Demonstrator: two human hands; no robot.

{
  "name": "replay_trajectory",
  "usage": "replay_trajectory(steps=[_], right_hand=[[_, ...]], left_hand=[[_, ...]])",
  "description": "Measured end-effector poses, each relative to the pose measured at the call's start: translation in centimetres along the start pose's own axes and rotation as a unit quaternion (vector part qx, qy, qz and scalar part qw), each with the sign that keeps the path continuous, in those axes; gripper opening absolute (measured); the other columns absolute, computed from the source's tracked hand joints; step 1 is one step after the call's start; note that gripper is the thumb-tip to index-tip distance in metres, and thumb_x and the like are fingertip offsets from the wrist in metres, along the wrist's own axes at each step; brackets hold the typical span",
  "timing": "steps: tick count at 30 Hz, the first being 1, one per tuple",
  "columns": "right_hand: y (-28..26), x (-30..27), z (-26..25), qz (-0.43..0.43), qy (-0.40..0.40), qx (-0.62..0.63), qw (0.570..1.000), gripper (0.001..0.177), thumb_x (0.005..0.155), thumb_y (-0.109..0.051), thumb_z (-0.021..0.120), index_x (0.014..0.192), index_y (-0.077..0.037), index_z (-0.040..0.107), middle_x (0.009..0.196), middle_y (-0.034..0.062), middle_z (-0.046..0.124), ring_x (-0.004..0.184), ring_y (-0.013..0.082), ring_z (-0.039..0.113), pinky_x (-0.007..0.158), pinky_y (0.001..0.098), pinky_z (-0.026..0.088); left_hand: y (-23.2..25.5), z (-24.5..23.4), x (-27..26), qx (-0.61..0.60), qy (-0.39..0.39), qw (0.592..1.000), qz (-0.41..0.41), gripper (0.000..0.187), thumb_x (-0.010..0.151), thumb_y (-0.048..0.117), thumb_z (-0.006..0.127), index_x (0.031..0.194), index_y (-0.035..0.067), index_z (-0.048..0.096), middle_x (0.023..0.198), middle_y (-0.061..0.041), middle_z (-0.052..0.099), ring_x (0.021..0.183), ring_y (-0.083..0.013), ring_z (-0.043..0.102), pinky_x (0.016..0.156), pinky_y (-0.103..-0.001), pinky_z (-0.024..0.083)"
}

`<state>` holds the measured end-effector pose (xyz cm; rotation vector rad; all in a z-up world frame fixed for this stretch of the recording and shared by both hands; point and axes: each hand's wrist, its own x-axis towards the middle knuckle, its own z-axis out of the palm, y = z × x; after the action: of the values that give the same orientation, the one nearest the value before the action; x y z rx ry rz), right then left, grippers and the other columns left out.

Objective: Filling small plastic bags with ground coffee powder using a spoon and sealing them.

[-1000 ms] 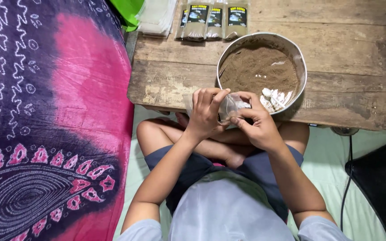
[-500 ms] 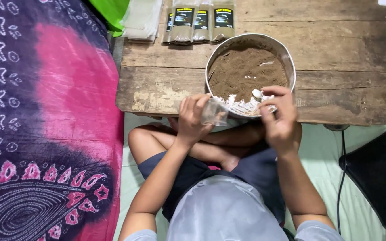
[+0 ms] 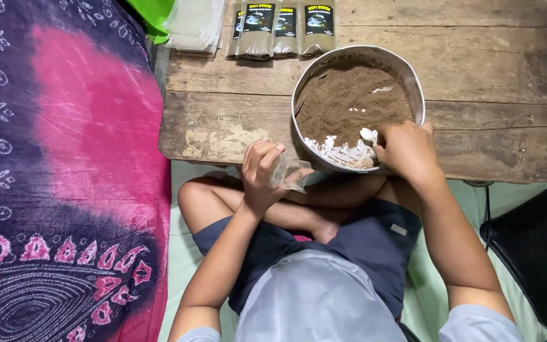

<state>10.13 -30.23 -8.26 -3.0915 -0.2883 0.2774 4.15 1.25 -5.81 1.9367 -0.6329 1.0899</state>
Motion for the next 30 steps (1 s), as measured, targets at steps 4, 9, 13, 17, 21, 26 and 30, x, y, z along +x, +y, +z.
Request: replay_trajectory(steps=[4,9,13,17,21,26,30], right_hand=[[0.2,0.5,0.0,-0.007,0.027,0.004,1.0,0.017,0.085,-0.035,0.074,0.09,-0.019,0.073,0.078,0.0045,0.074,0.086,0.0304,0.071,0.081,0.0451,0.044],[-0.6,1.0,-0.7,-0.028,0.089,0.118,0.989,0.012,0.089,-0.017,0.073,0.098,-0.01,0.075,0.086,0.0136,0.07,0.086,0.0389,0.072,0.075,0.0489,0.057],[-1.3,2.1,1.3,-0.043,0.11,0.167,0.979,0.01,0.088,-0.015,0.074,0.097,-0.01,0.075,0.088,0.0155,0.069,0.089,0.0418,0.071,0.077,0.0513,0.058],[-2.4,1.7,0.0,-0.073,0.138,0.269,0.951,0.011,0.088,-0.012,0.074,0.099,-0.01,0.076,0.088,0.0172,0.069,0.09,0.0436,0.07,0.079,0.0512,0.057],[-2.7,1.7,-0.2,-0.075,0.184,0.38,0.903,0.021,0.085,-0.006,0.077,0.106,-0.01,0.077,0.09,0.0156,0.074,0.092,0.0386,0.072,0.08,0.0442,0.057],[-3.7,2.7,-0.3,-0.112,0.216,0.358,0.902,0.018,0.087,-0.002,0.077,0.104,-0.007,0.075,0.091,0.0168,0.074,0.087,0.0369,0.073,0.075,0.0436,0.059],[-2.8,4.1,0.5,-0.126,0.326,0.239,0.906,0.021,0.093,0.0,0.075,0.113,-0.004,0.073,0.094,0.0149,0.071,0.086,0.0356,0.072,0.077,0.0417,0.058]], left_hand=[[-0.4,0.2,0.0,-0.006,-0.001,1.0,-0.002,0.066,0.076,0.034,0.093,0.123,0.005,0.057,0.1,-0.011,0.064,0.086,-0.0302,0.067,0.083,-0.051,0.057],[-0.5,0.7,-0.3,-0.009,-0.002,1.0,-0.011,0.065,0.077,0.038,0.091,0.123,0.004,0.06,0.098,-0.011,0.064,0.083,-0.0304,0.067,0.082,-0.05,0.058],[-0.3,1.3,-0.4,0.001,0.002,1.0,-0.013,0.067,0.078,0.041,0.09,0.125,0.004,0.059,0.099,-0.011,0.064,0.085,-0.0301,0.067,0.086,-0.049,0.058],[-0.2,1.2,-0.5,-0.012,-0.001,1.0,-0.026,0.069,0.077,0.039,0.091,0.128,0.004,0.058,0.101,-0.011,0.063,0.088,-0.031,0.067,0.087,-0.05,0.057],[-0.2,1.1,-1.5,-0.003,0.006,0.998,-0.057,0.069,0.075,0.038,0.092,0.125,0.003,0.06,0.1,-0.011,0.065,0.089,-0.0303,0.068,0.085,-0.049,0.057],[0.2,1.3,-3.0,0.013,0.021,0.996,-0.088,0.073,0.07,0.035,0.095,0.124,0.001,0.06,0.101,-0.012,0.065,0.089,-0.031,0.068,0.086,-0.048,0.056],[0.7,0.5,-3.5,0.013,0.03,0.994,-0.108,0.073,0.071,0.031,0.096,0.125,-0.002,0.06,0.102,-0.014,0.064,0.09,-0.0339,0.067,0.086,-0.047,0.055]])
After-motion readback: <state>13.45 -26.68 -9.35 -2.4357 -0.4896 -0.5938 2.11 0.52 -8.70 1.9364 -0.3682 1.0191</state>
